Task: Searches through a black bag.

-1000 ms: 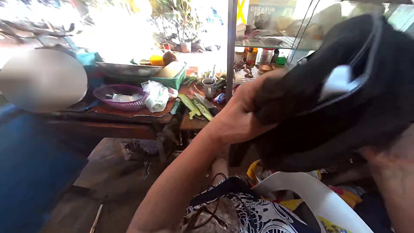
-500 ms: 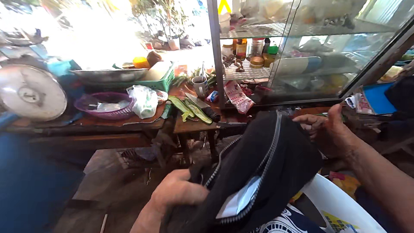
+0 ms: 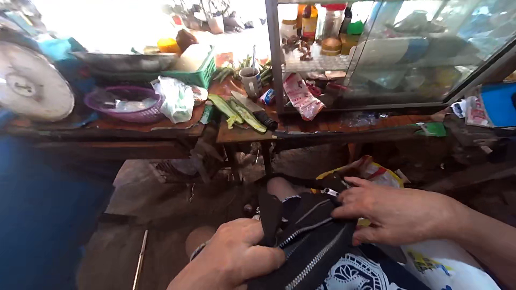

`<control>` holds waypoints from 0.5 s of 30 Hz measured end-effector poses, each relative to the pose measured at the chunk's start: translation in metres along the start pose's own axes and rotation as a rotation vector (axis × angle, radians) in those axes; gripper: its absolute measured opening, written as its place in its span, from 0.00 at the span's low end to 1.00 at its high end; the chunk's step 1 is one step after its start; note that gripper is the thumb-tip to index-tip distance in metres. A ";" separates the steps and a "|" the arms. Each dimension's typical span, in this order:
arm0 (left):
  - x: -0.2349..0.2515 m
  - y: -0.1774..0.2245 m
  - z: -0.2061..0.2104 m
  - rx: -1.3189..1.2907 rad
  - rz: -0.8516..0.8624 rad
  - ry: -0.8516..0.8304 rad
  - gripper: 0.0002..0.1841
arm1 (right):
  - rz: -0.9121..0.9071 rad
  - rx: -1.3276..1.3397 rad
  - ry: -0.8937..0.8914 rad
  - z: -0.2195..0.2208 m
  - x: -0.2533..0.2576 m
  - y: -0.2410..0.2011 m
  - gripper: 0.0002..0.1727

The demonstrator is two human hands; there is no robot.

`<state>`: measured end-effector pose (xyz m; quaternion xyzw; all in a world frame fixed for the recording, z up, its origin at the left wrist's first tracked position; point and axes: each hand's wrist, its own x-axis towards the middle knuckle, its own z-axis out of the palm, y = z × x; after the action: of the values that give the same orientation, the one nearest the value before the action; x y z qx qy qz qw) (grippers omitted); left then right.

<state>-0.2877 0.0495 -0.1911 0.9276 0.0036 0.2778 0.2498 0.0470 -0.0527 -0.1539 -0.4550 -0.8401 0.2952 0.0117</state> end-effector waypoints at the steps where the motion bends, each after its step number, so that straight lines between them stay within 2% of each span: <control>1: -0.009 0.002 0.002 -0.015 -0.032 0.007 0.08 | -0.038 -0.033 -0.003 0.008 -0.002 0.000 0.22; 4: -0.033 0.005 0.005 -0.076 -0.137 0.018 0.07 | -0.192 -0.093 0.069 0.028 -0.007 -0.003 0.14; 7: -0.050 0.008 0.006 -0.156 -0.211 0.014 0.07 | -0.293 -0.112 0.108 0.031 -0.009 -0.012 0.15; 12: -0.065 0.013 0.004 -0.340 -0.298 0.064 0.12 | -0.383 -0.189 0.175 0.034 -0.010 -0.022 0.14; 15: -0.073 0.019 -0.005 -0.374 -0.323 0.038 0.16 | -0.440 -0.166 0.175 0.031 -0.010 -0.034 0.14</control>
<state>-0.3542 0.0244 -0.2161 0.8472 0.1054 0.2475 0.4581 0.0183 -0.0899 -0.1599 -0.2846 -0.9360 0.1749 0.1109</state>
